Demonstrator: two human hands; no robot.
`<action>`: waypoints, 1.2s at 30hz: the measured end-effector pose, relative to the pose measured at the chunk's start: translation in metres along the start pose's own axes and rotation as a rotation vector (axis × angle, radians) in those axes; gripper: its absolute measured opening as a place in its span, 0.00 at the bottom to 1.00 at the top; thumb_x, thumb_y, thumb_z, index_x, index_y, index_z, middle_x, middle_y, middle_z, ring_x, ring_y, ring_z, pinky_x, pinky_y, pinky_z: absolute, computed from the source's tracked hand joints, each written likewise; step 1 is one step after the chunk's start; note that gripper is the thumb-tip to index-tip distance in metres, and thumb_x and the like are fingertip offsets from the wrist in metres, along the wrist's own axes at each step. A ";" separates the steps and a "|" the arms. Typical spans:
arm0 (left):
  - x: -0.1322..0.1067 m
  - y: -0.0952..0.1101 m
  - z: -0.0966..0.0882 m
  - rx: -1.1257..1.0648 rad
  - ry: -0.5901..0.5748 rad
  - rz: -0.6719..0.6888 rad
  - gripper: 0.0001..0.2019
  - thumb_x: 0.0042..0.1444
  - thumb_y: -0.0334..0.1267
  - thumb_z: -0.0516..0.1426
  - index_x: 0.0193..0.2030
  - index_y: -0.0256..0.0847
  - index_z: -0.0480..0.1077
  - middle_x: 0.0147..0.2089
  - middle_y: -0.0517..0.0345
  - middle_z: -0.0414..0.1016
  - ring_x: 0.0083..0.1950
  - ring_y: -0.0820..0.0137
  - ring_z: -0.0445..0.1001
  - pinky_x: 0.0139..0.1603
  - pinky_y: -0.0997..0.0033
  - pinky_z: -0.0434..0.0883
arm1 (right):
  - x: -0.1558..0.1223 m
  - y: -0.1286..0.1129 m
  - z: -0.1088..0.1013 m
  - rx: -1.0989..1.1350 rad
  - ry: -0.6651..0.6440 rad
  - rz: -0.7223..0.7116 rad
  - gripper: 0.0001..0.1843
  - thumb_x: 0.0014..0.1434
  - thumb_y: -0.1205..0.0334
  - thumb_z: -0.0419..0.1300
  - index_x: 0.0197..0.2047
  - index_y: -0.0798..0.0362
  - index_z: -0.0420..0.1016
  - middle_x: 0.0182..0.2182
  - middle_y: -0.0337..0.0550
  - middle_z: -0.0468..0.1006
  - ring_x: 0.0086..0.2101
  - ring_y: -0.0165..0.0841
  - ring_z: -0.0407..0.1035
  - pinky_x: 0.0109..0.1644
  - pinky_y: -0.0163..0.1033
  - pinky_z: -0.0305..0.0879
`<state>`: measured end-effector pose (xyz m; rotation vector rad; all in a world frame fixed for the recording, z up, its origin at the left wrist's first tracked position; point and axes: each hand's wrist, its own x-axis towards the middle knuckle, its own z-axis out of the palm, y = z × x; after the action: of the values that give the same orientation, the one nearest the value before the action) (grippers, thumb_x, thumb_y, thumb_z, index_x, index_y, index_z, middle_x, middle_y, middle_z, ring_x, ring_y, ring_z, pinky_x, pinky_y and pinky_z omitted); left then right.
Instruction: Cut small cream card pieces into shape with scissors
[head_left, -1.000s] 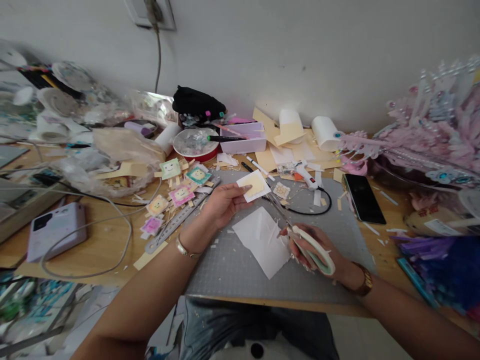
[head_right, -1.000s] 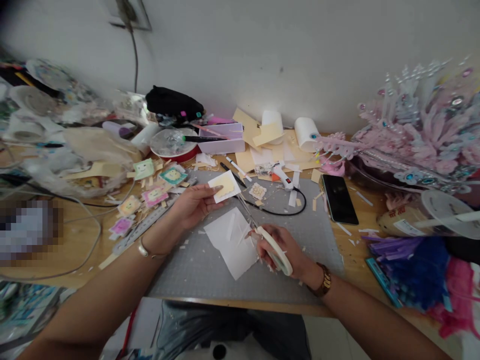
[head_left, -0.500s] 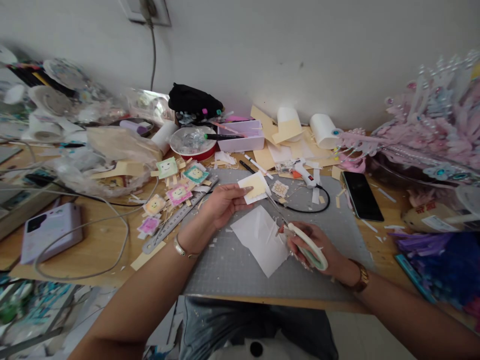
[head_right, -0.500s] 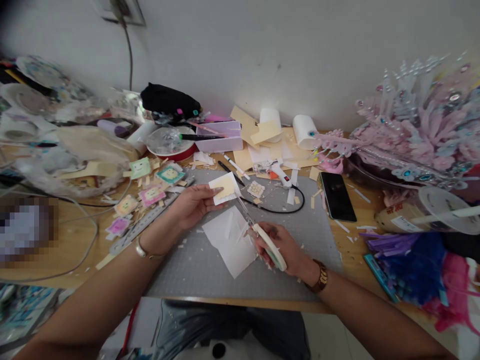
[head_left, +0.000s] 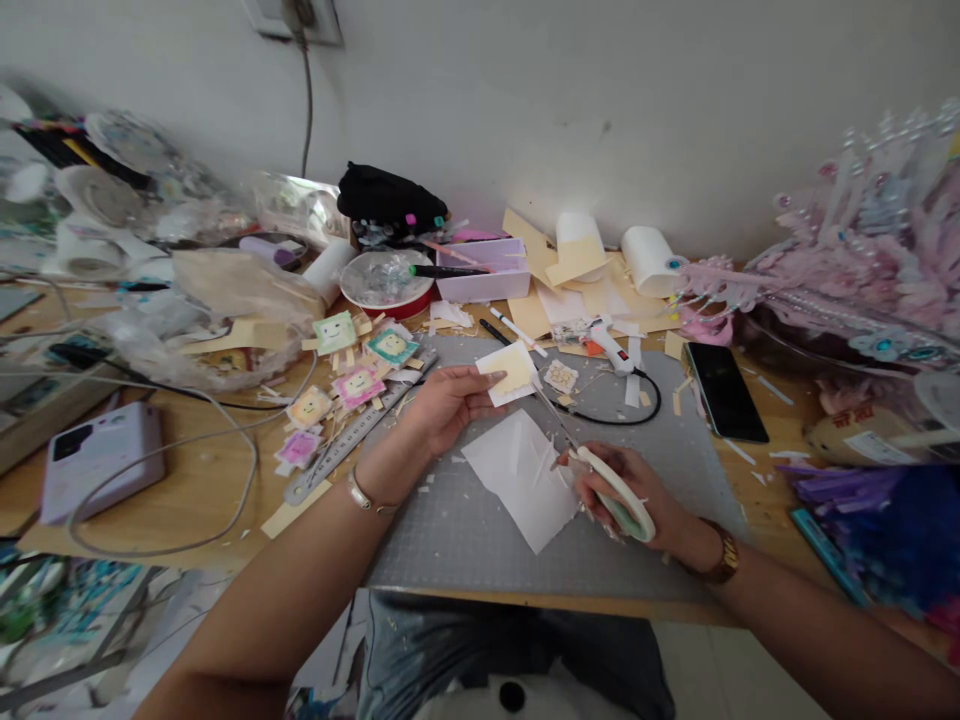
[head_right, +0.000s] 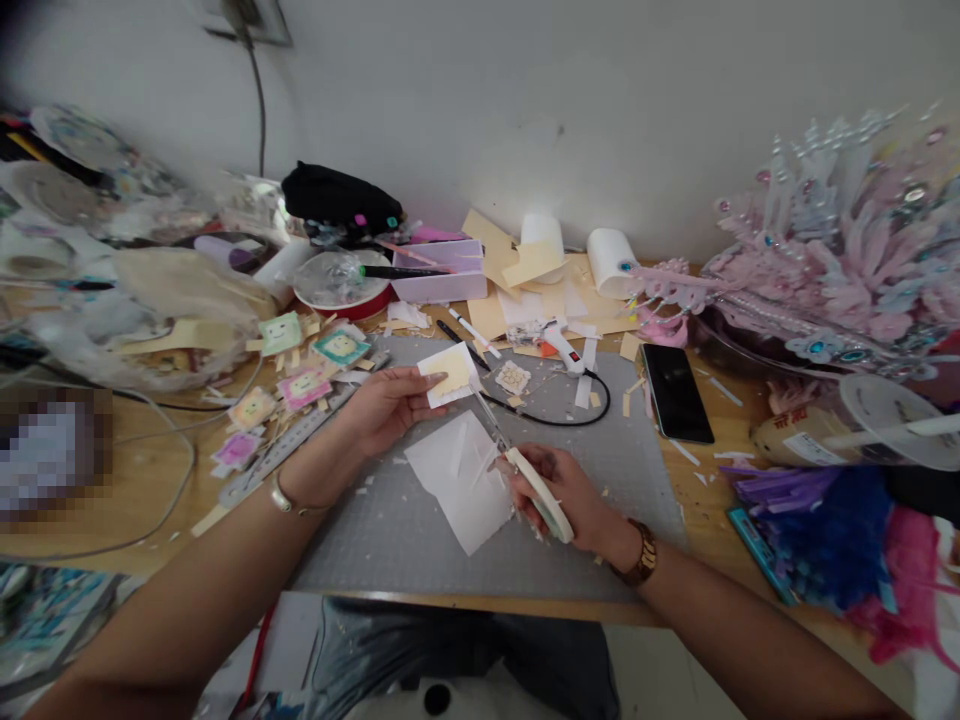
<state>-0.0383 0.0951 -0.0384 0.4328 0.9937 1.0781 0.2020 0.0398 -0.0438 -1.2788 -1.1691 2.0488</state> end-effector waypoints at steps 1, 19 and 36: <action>0.000 0.000 0.000 -0.007 0.002 0.007 0.03 0.51 0.22 0.60 0.29 0.29 0.75 0.32 0.47 0.81 0.28 0.68 0.79 0.33 0.67 0.80 | -0.001 0.000 -0.001 -0.001 -0.016 -0.014 0.21 0.48 0.46 0.68 0.35 0.54 0.71 0.18 0.34 0.70 0.13 0.23 0.59 0.13 0.27 0.58; -0.002 0.001 0.000 0.022 -0.011 -0.015 0.03 0.51 0.23 0.61 0.30 0.30 0.76 0.33 0.46 0.81 0.29 0.68 0.79 0.35 0.68 0.79 | 0.000 -0.002 0.001 0.041 -0.023 -0.050 0.21 0.46 0.46 0.69 0.34 0.53 0.72 0.17 0.33 0.67 0.12 0.22 0.57 0.12 0.27 0.56; -0.002 0.002 -0.001 -0.011 -0.021 0.036 0.04 0.51 0.24 0.61 0.27 0.31 0.74 0.33 0.47 0.81 0.30 0.68 0.79 0.34 0.69 0.79 | -0.003 -0.006 -0.003 -0.020 -0.062 -0.025 0.22 0.48 0.47 0.68 0.37 0.55 0.73 0.20 0.37 0.74 0.12 0.23 0.59 0.12 0.29 0.58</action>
<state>-0.0404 0.0942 -0.0368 0.4542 0.9641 1.1087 0.2055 0.0420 -0.0384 -1.2111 -1.2297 2.0772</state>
